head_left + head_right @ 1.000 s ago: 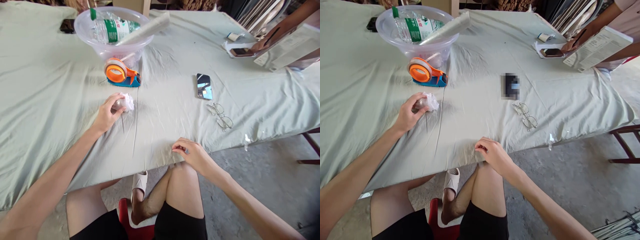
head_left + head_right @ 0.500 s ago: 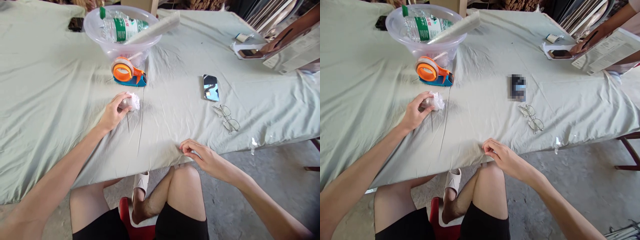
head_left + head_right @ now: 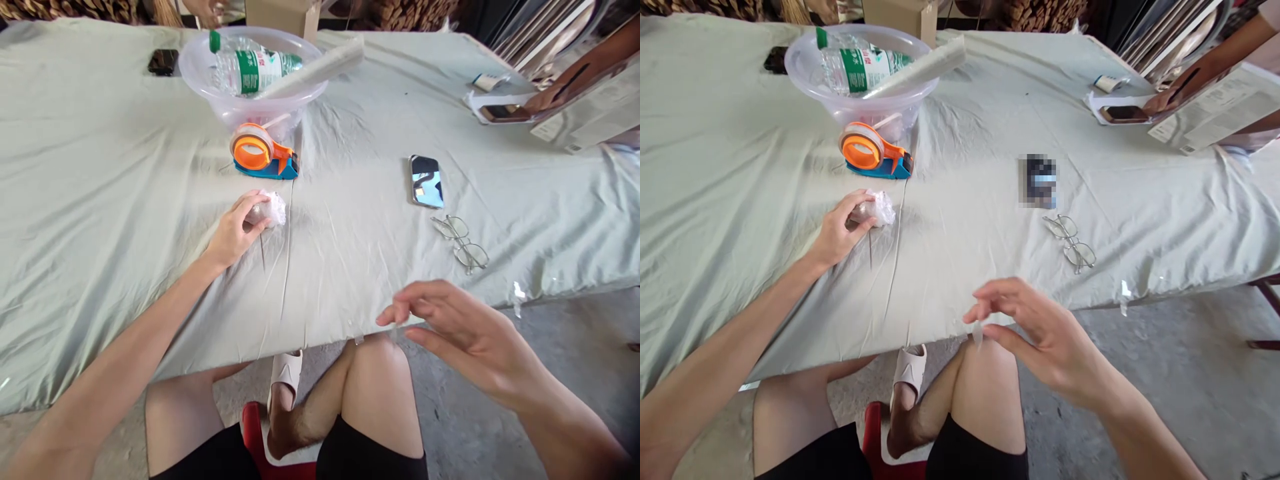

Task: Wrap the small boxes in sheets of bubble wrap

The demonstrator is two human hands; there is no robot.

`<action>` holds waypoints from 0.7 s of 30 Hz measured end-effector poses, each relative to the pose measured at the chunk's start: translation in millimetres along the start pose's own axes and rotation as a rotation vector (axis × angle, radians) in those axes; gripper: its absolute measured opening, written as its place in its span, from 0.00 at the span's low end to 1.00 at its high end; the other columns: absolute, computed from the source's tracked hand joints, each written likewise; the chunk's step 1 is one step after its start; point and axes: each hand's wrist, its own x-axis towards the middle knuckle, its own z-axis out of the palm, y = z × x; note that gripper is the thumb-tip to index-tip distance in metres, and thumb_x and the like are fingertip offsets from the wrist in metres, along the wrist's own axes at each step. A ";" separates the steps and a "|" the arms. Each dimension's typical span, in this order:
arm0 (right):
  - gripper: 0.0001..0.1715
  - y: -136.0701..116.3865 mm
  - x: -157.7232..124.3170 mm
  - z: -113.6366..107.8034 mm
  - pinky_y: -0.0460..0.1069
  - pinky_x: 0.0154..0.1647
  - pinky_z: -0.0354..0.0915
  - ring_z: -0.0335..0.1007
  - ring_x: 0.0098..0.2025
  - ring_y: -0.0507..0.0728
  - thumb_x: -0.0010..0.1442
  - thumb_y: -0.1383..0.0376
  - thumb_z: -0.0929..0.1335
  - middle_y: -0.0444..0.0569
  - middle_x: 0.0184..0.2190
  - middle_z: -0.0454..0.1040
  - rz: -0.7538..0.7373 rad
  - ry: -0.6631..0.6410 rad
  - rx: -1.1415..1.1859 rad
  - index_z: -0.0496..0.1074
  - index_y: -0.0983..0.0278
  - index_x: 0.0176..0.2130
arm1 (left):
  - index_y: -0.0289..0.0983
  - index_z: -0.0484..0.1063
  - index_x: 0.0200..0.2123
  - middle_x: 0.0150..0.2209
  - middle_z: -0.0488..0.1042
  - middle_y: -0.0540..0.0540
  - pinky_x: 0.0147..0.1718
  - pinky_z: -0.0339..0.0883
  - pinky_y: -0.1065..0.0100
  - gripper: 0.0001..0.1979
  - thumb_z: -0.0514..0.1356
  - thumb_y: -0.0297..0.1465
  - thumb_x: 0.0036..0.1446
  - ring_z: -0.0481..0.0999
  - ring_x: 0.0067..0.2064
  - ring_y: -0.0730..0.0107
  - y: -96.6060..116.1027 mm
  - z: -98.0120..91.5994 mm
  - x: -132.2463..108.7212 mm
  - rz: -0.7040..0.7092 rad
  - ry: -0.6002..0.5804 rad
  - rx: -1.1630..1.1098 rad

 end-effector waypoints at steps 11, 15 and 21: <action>0.26 21.7 248.7 96.5 0.58 0.55 0.81 0.79 0.40 0.55 0.65 0.49 0.78 0.43 0.45 0.73 -0.462 0.136 0.289 0.69 0.53 0.56 | 0.42 0.76 0.60 0.61 0.84 0.41 0.51 0.83 0.63 0.18 0.68 0.37 0.70 0.87 0.54 0.61 8.4 -0.4 1.9 0.004 0.027 0.000; 0.30 29.6 270.4 103.1 0.59 0.59 0.79 0.77 0.46 0.58 0.60 0.50 0.79 0.47 0.48 0.74 -0.447 0.098 0.245 0.71 0.52 0.57 | 0.40 0.75 0.60 0.58 0.85 0.41 0.53 0.82 0.62 0.19 0.69 0.38 0.70 0.87 0.54 0.61 9.4 2.1 0.7 0.050 0.033 0.002; 0.28 26.4 266.3 100.4 0.57 0.57 0.79 0.77 0.46 0.58 0.59 0.59 0.77 0.46 0.49 0.76 -0.430 0.050 0.121 0.74 0.53 0.57 | 0.40 0.74 0.62 0.58 0.86 0.41 0.56 0.83 0.59 0.23 0.69 0.44 0.71 0.87 0.53 0.60 6.0 3.0 0.9 -0.002 0.014 0.011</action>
